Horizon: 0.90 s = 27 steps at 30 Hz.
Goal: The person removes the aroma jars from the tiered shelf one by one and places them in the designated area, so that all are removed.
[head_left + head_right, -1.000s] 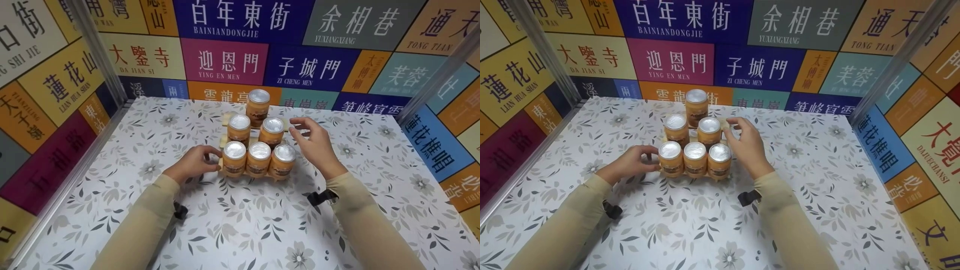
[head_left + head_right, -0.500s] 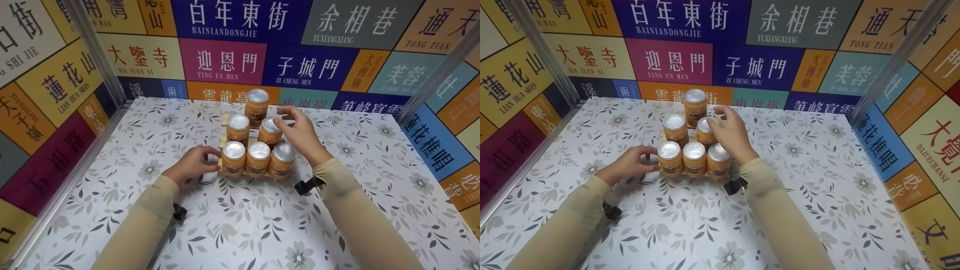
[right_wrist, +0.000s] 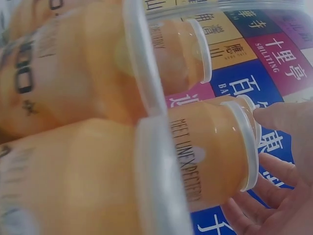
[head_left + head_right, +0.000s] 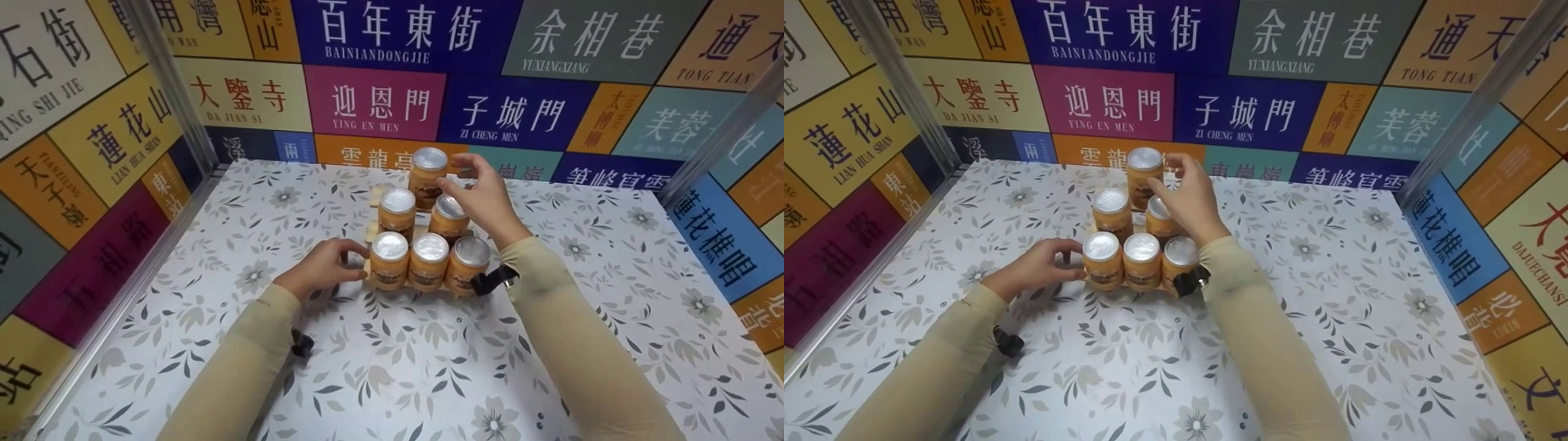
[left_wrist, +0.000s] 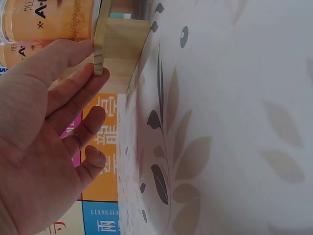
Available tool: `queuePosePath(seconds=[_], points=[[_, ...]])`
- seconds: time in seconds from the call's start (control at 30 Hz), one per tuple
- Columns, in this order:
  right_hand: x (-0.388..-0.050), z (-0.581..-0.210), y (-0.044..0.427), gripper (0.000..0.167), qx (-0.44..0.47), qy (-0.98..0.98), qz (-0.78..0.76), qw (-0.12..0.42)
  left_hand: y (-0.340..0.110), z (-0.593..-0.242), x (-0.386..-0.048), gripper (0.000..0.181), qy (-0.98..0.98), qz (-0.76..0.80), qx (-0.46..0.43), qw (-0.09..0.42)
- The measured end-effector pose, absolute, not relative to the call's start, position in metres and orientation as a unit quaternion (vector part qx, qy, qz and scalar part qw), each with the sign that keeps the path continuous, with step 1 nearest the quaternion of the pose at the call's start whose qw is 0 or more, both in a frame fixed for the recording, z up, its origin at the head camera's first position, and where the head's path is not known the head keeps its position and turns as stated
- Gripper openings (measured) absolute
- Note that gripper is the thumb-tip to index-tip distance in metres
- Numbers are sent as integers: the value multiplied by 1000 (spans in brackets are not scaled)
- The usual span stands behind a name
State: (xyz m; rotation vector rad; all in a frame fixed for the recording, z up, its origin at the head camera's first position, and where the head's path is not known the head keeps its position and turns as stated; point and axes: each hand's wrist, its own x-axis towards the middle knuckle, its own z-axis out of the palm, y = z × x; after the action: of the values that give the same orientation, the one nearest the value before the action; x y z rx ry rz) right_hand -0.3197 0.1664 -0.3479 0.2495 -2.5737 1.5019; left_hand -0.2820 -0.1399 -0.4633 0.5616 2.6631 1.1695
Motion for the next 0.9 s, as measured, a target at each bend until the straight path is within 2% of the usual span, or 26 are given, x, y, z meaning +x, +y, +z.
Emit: queuePosePath(seconds=[0.3, 0.57, 0.9], points=[[-329, -343, 154, 61, 93, -866, 487, 63, -140, -460, -281, 39, 894, 405, 155, 116], [-338, -344, 151, 73, 92, -870, 483, 44, -138, -457, -283, 41, 897, 396, 142, 133], [-342, -347, 147, 58, 93, -856, 506, 54, -139, -458, -282, 39, 894, 399, 161, 124]])
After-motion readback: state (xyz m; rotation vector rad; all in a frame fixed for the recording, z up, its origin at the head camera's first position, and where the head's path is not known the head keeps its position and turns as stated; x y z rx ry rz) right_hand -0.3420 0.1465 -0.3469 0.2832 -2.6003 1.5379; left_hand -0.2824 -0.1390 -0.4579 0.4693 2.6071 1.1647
